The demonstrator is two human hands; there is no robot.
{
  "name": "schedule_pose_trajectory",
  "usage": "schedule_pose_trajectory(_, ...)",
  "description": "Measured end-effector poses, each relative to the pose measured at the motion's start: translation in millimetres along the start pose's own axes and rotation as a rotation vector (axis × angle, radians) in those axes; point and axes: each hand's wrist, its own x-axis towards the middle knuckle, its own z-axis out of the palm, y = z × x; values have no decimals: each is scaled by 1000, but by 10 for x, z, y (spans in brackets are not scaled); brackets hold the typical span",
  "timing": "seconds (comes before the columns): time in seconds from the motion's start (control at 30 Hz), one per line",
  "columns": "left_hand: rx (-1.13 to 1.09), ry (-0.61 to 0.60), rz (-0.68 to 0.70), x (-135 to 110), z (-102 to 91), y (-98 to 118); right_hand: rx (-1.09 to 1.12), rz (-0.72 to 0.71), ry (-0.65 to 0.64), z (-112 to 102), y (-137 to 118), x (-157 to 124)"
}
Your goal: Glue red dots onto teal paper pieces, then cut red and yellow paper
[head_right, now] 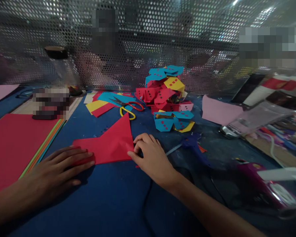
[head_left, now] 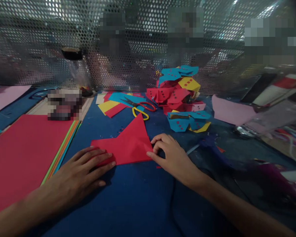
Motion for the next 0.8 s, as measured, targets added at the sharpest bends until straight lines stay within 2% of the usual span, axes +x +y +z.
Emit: schedule_pose_trajectory(0.8,45,3,26,12,14,84,-16,-28,14,7,2,4)
